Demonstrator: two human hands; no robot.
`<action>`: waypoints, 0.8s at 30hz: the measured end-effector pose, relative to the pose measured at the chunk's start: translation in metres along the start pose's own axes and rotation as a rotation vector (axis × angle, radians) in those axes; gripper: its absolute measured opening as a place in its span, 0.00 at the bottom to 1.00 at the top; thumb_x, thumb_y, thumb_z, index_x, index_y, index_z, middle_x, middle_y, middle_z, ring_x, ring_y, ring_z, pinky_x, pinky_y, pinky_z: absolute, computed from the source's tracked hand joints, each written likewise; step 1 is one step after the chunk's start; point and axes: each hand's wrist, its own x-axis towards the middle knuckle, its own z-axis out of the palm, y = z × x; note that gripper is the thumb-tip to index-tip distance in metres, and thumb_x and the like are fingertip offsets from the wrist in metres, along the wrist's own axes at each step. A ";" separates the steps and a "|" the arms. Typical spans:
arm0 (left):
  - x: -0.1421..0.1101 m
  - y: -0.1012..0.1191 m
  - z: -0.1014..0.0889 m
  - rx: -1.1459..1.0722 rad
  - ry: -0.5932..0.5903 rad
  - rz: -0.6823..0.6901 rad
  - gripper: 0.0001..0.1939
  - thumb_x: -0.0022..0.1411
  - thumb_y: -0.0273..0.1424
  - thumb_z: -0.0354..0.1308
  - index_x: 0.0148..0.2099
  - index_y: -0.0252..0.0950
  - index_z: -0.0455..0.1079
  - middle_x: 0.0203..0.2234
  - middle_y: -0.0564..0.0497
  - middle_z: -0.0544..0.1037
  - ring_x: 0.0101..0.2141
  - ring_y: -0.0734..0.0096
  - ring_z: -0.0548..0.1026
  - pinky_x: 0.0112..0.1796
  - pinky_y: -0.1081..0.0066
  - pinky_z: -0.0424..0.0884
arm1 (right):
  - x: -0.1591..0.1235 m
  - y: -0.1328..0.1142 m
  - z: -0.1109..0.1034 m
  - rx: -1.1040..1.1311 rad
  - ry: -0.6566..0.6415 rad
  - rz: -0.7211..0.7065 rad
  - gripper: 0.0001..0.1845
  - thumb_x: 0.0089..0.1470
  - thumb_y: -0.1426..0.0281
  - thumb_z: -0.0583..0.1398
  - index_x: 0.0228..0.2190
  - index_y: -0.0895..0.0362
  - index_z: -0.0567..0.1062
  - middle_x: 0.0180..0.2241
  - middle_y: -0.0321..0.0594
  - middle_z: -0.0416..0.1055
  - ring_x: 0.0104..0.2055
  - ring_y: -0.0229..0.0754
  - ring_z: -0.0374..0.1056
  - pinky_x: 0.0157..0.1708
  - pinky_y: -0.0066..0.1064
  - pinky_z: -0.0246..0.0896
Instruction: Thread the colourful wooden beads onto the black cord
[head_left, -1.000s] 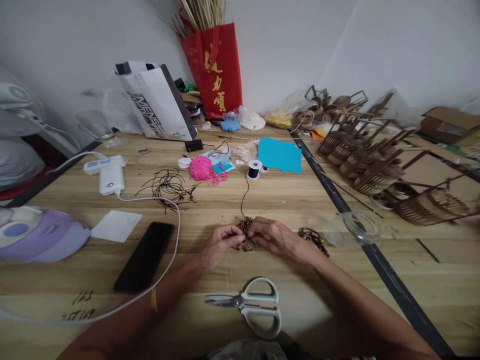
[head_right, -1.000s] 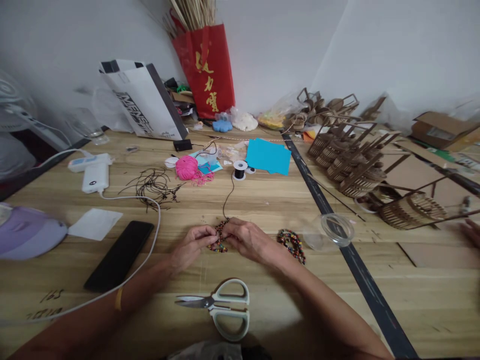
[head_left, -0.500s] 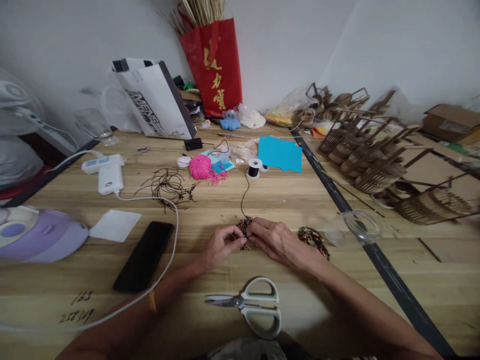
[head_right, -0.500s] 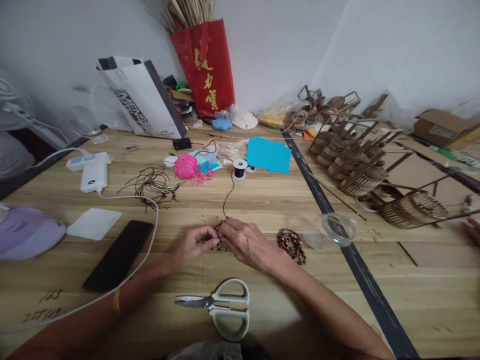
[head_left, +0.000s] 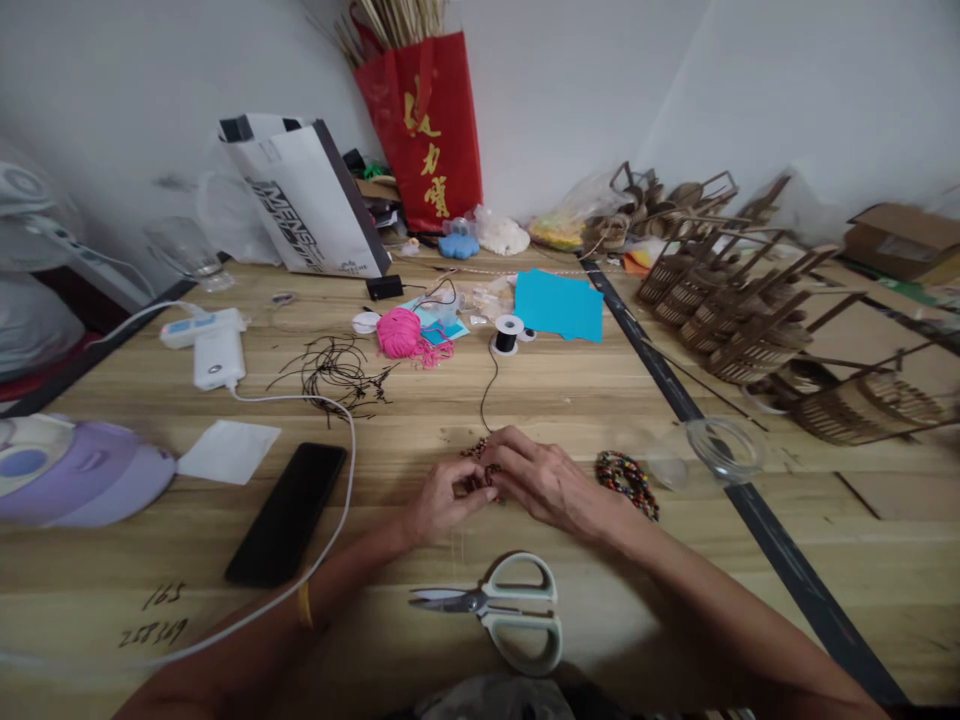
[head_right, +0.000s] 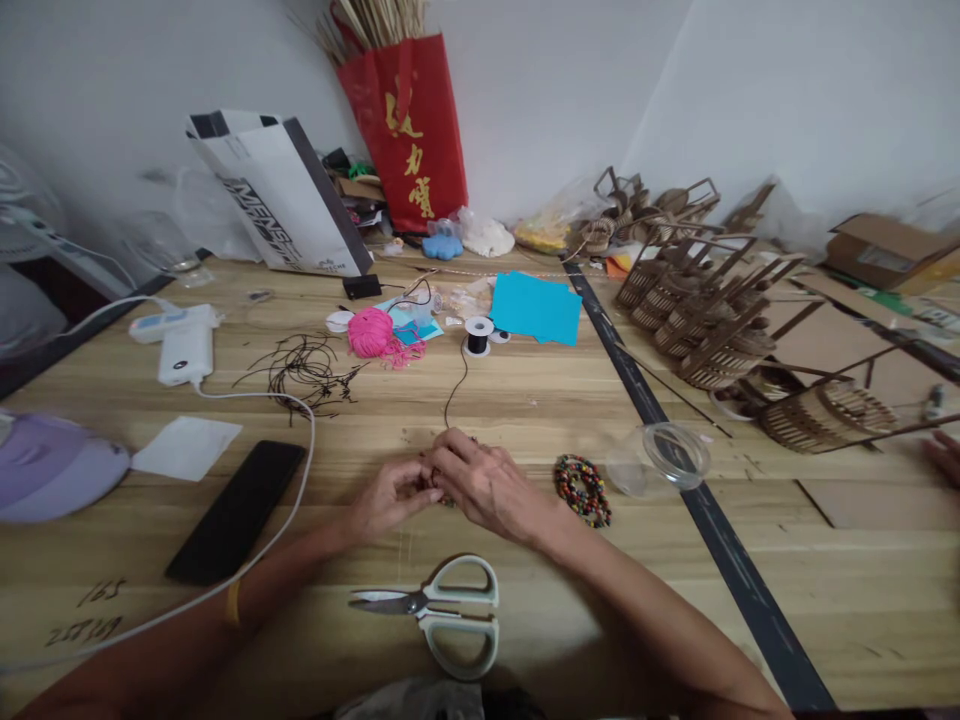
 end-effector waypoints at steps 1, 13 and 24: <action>0.001 0.000 -0.001 -0.044 -0.008 -0.014 0.11 0.57 0.35 0.56 0.30 0.31 0.67 0.25 0.51 0.71 0.27 0.72 0.68 0.30 0.73 0.64 | 0.000 0.001 -0.001 0.014 0.023 0.011 0.09 0.64 0.72 0.49 0.43 0.57 0.66 0.43 0.45 0.64 0.41 0.39 0.65 0.37 0.27 0.63; 0.002 0.001 -0.003 -0.224 -0.022 -0.090 0.16 0.52 0.40 0.62 0.30 0.30 0.69 0.24 0.50 0.71 0.29 0.70 0.68 0.31 0.73 0.64 | 0.003 0.012 0.004 0.079 -0.057 -0.069 0.09 0.63 0.75 0.50 0.41 0.57 0.69 0.38 0.43 0.69 0.40 0.38 0.67 0.39 0.26 0.61; 0.004 0.001 -0.005 -0.211 -0.019 -0.085 0.16 0.53 0.41 0.60 0.27 0.30 0.69 0.20 0.54 0.67 0.24 0.76 0.63 0.27 0.76 0.58 | 0.001 0.016 0.008 -0.026 -0.046 -0.073 0.08 0.64 0.72 0.50 0.35 0.58 0.67 0.33 0.41 0.68 0.32 0.37 0.64 0.30 0.25 0.55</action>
